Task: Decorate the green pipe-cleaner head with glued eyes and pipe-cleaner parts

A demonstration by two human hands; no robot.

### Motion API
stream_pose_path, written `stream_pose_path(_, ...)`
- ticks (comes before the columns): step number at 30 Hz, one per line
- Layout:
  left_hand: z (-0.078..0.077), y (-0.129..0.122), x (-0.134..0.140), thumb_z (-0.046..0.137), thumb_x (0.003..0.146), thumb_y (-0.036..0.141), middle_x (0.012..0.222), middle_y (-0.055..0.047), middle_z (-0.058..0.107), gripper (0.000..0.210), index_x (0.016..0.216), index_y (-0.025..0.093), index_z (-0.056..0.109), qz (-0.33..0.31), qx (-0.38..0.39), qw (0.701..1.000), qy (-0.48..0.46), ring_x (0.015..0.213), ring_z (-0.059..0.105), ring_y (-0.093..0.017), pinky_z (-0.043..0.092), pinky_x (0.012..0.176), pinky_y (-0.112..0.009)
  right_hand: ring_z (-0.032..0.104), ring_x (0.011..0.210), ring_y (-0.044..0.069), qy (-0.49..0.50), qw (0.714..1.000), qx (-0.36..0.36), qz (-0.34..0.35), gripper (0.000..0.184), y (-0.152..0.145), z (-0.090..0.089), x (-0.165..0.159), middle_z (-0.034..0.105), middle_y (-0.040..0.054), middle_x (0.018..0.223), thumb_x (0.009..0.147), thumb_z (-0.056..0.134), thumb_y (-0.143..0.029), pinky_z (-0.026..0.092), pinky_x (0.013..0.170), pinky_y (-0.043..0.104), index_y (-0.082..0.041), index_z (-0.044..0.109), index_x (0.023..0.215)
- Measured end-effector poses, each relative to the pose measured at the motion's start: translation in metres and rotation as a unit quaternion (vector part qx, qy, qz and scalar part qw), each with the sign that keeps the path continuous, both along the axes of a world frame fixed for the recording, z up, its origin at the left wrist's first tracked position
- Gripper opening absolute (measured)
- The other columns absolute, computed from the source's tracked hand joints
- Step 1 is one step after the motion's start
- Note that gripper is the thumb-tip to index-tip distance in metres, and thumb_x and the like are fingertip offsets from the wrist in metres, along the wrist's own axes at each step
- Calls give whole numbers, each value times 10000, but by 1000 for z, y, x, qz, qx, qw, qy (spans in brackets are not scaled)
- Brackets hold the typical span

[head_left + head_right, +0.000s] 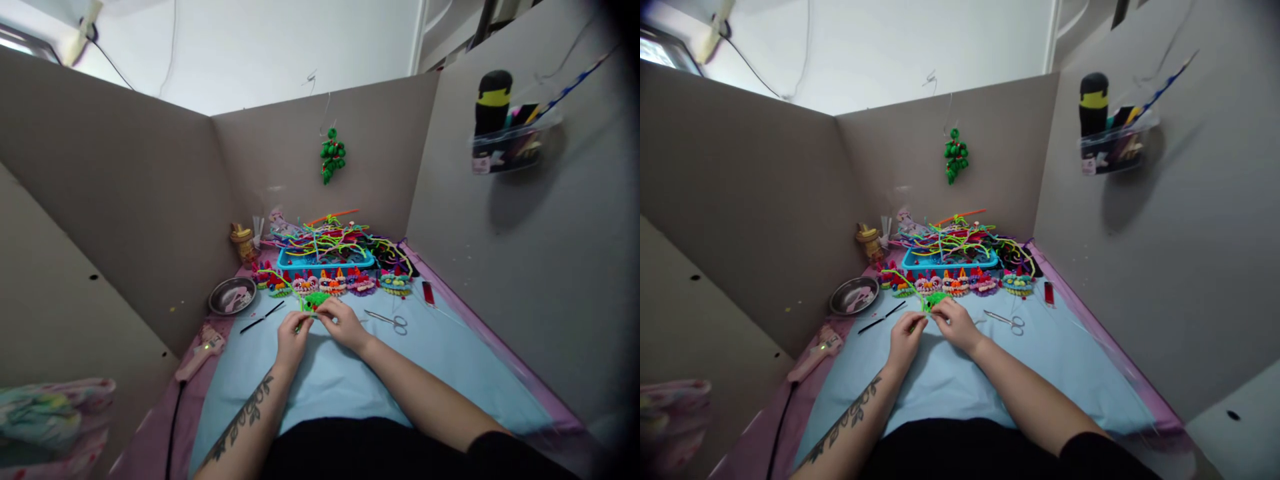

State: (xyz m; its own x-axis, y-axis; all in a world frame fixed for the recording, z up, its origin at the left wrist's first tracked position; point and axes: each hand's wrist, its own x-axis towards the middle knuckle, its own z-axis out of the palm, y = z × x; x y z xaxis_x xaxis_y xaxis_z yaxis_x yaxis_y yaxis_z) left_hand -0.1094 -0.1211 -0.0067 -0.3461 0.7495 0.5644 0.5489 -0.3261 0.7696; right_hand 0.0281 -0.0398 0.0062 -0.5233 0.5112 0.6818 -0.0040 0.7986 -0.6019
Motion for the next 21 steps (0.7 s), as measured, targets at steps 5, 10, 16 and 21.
stream_pose_path(5, -4, 2, -3, 591, 771, 252, 769, -28, 634, 98, 780, 187, 663, -21, 2, 999, -37, 723, 585, -156, 455, 665, -263, 561, 698, 158, 17, 998, -60, 3, 155, 0, 0, -2, 601, 42, 783, 786, 593, -182, 465, 633, 279, -188, 650, 930)
stream_pose_path(10, -2, 3, -3, 601, 757, 258, 751, -29, 638, 103, 745, 187, 675, -23, 7, 999, -37, 709, 579, -155, 446, 658, -265, 559, 689, 150, 24, 997, -63, 24, 125, 0, 0, -1, 593, 47, 778, 779, 598, -188, 462, 622, 273, -184, 685, 868)
stream_pose_path(16, 5, 0, 0, 594, 747, 257, 722, -31, 641, 120, 711, 177, 675, -29, -4, 999, -38, 672, 568, -149, 440, 623, -256, 550, 698, 147, 20, 999, -46, 21, 148, -5, 1, 0, 586, 43, 782, 816, 572, -223, 461, 617, 268, -202, 677, 918)
stream_pose_path(21, 1, 1, 2, 585, 756, 296, 694, -22, 652, 166, 800, 160, 669, -34, -58, 994, -92, 626, 575, -144, 453, 602, -259, 550, 703, 156, 36, 999, -7, -24, 145, -5, -5, -6, 560, 34, 747, 830, 553, -199, 462, 638, 288, -214, 683, 889)
